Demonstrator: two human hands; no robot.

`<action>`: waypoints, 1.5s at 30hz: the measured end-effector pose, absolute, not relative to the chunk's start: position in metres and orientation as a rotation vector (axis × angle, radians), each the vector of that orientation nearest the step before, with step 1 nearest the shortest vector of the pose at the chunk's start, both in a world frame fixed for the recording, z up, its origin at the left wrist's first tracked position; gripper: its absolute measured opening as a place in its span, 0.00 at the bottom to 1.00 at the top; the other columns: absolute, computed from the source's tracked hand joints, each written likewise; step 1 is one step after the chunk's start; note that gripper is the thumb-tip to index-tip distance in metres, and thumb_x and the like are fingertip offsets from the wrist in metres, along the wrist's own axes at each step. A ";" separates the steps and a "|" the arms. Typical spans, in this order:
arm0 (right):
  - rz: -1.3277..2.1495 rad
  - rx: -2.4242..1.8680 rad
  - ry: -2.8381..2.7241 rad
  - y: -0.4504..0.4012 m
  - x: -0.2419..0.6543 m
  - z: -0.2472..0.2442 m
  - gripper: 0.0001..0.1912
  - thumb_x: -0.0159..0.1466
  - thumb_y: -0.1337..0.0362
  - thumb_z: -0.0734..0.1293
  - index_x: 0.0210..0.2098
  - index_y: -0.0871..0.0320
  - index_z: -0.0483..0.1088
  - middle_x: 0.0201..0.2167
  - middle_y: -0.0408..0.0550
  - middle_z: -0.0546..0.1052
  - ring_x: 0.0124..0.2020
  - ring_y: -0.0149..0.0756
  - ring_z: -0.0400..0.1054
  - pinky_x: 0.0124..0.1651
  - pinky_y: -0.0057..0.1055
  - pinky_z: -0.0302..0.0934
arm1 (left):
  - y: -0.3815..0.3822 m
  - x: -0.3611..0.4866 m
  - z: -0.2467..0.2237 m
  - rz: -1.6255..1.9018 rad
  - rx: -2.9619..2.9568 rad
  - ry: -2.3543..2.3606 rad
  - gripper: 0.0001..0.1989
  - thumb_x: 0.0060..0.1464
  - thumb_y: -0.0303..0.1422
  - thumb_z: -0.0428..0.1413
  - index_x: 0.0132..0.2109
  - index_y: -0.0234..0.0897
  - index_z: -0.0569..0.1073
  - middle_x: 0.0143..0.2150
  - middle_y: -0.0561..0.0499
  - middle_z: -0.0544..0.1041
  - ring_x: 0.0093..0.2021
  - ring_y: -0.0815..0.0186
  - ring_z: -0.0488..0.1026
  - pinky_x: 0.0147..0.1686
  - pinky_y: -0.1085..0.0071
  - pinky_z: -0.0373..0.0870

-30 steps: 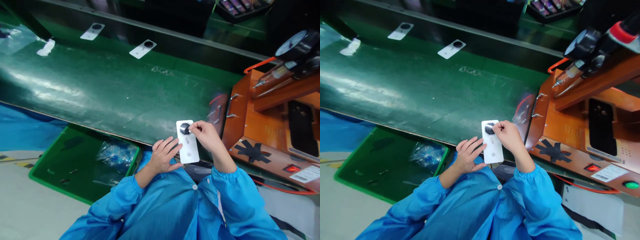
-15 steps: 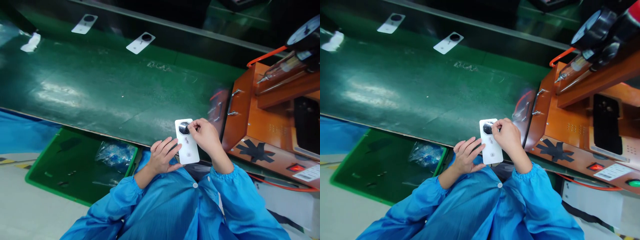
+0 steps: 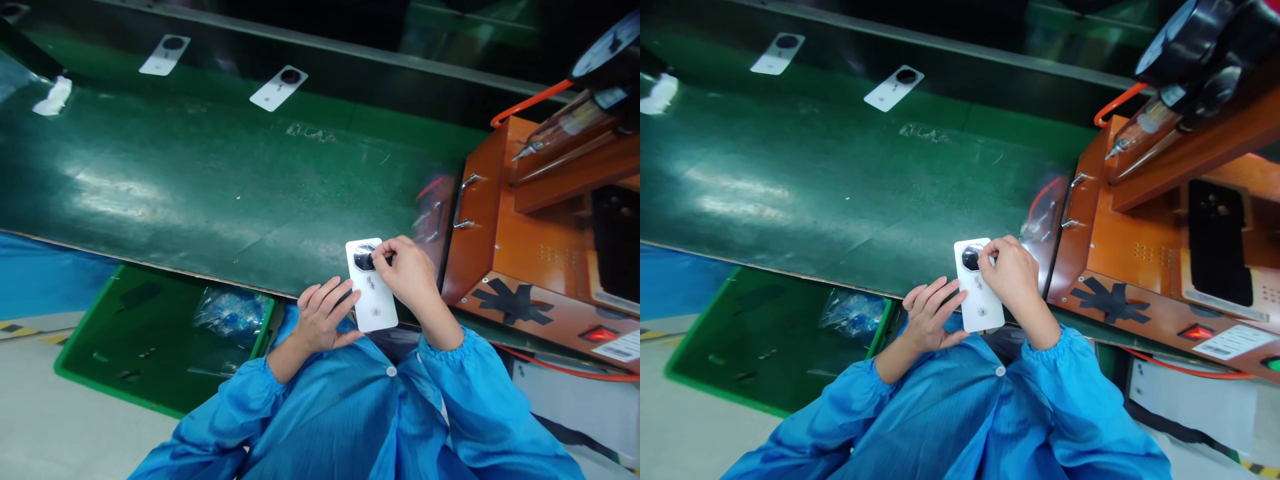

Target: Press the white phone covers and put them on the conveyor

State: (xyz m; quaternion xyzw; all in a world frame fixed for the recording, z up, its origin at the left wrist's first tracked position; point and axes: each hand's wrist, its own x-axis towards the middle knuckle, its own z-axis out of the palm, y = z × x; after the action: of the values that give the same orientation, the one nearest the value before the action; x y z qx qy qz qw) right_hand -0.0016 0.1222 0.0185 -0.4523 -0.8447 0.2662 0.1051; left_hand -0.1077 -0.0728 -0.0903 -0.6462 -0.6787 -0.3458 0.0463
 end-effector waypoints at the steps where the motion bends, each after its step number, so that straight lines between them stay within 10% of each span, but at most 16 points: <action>1: 0.777 -1.330 -2.488 0.122 -0.002 0.018 0.06 0.63 0.64 0.67 0.32 0.54 0.76 0.36 0.46 0.77 0.33 0.36 0.68 0.35 0.33 0.52 | -0.073 -0.108 -0.091 -1.044 -1.976 -2.086 0.37 0.57 0.61 0.55 0.66 0.48 0.72 0.61 0.45 0.78 0.64 0.50 0.70 0.64 0.58 0.49; 10: 0.998 -1.251 -2.379 0.126 0.004 0.018 0.06 0.63 0.63 0.66 0.32 0.55 0.75 0.34 0.45 0.75 0.30 0.34 0.66 0.34 0.33 0.56 | -0.072 -0.105 -0.087 -0.971 -1.970 -2.111 0.37 0.58 0.62 0.53 0.67 0.46 0.71 0.62 0.44 0.78 0.64 0.49 0.69 0.65 0.56 0.49; 16: 1.127 -0.908 -2.276 0.101 0.023 0.047 0.07 0.68 0.61 0.64 0.34 0.55 0.72 0.35 0.45 0.72 0.35 0.35 0.66 0.40 0.33 0.61 | -0.088 -0.113 -0.040 -1.337 -1.950 -2.070 0.51 0.59 0.62 0.53 0.77 0.37 0.49 0.72 0.30 0.61 0.70 0.43 0.62 0.64 0.48 0.61; 19: 1.656 -0.613 -2.352 0.072 0.023 0.055 0.09 0.70 0.59 0.65 0.34 0.55 0.71 0.34 0.43 0.71 0.35 0.33 0.66 0.38 0.30 0.62 | -0.099 -0.117 -0.020 -1.208 -2.014 -1.928 0.44 0.63 0.43 0.60 0.77 0.44 0.46 0.71 0.33 0.63 0.69 0.46 0.65 0.61 0.51 0.68; 23: 2.028 -0.511 -2.306 0.039 0.015 0.045 0.10 0.69 0.56 0.68 0.36 0.55 0.73 0.33 0.41 0.71 0.31 0.29 0.64 0.33 0.27 0.61 | -0.123 -0.131 -0.021 -1.076 -2.129 -1.977 0.34 0.63 0.26 0.51 0.74 0.45 0.57 0.45 0.44 0.81 0.42 0.57 0.79 0.39 0.64 0.77; 28: 1.311 -0.681 -2.339 0.034 0.040 0.023 0.11 0.69 0.64 0.67 0.51 0.53 0.71 0.42 0.47 0.75 0.39 0.36 0.70 0.43 0.33 0.68 | -0.197 -0.201 -0.074 -0.837 -1.528 -2.326 0.09 0.62 0.31 0.52 0.43 0.44 0.77 0.36 0.48 0.80 0.35 0.57 0.78 0.35 0.64 0.74; 31: 0.766 -0.755 -2.299 0.048 0.067 0.009 0.08 0.71 0.66 0.64 0.49 0.55 0.71 0.42 0.51 0.76 0.42 0.40 0.71 0.45 0.36 0.69 | -0.246 -0.250 -0.127 -0.306 -1.209 -2.858 0.18 0.64 0.42 0.49 0.36 0.38 0.78 0.32 0.44 0.77 0.32 0.55 0.78 0.30 0.63 0.73; 36: 0.069 -0.903 -2.509 0.064 0.084 -0.016 0.18 0.71 0.69 0.62 0.59 0.63 0.68 0.49 0.60 0.77 0.51 0.50 0.72 0.53 0.46 0.71 | -0.274 -0.277 -0.171 0.173 -0.836 -3.137 0.17 0.61 0.34 0.49 0.48 0.42 0.81 0.51 0.40 0.80 0.54 0.42 0.78 0.44 0.49 0.77; 42: -0.143 -0.932 -2.548 0.075 0.071 -0.042 0.25 0.70 0.70 0.62 0.65 0.72 0.63 0.65 0.70 0.67 0.68 0.59 0.61 0.65 0.53 0.65 | -0.162 -0.183 -0.072 -0.679 -1.672 -2.376 0.14 0.67 0.34 0.51 0.52 0.43 0.79 0.47 0.47 0.82 0.49 0.58 0.79 0.53 0.60 0.75; 45: -0.122 -0.878 -2.465 0.084 0.066 -0.054 0.26 0.72 0.67 0.60 0.66 0.71 0.61 0.66 0.69 0.67 0.68 0.58 0.61 0.64 0.54 0.66 | -0.090 -0.126 -0.032 -0.520 -2.234 -1.989 0.26 0.67 0.46 0.51 0.69 0.48 0.67 0.68 0.48 0.71 0.66 0.53 0.69 0.63 0.55 0.69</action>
State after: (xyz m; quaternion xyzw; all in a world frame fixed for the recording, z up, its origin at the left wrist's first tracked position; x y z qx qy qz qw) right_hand 0.0664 0.0837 -0.0535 -0.3239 -0.9092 -0.0448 0.2578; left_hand -0.1258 -0.0902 -0.0317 -0.7348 -0.6542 -0.1710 0.0529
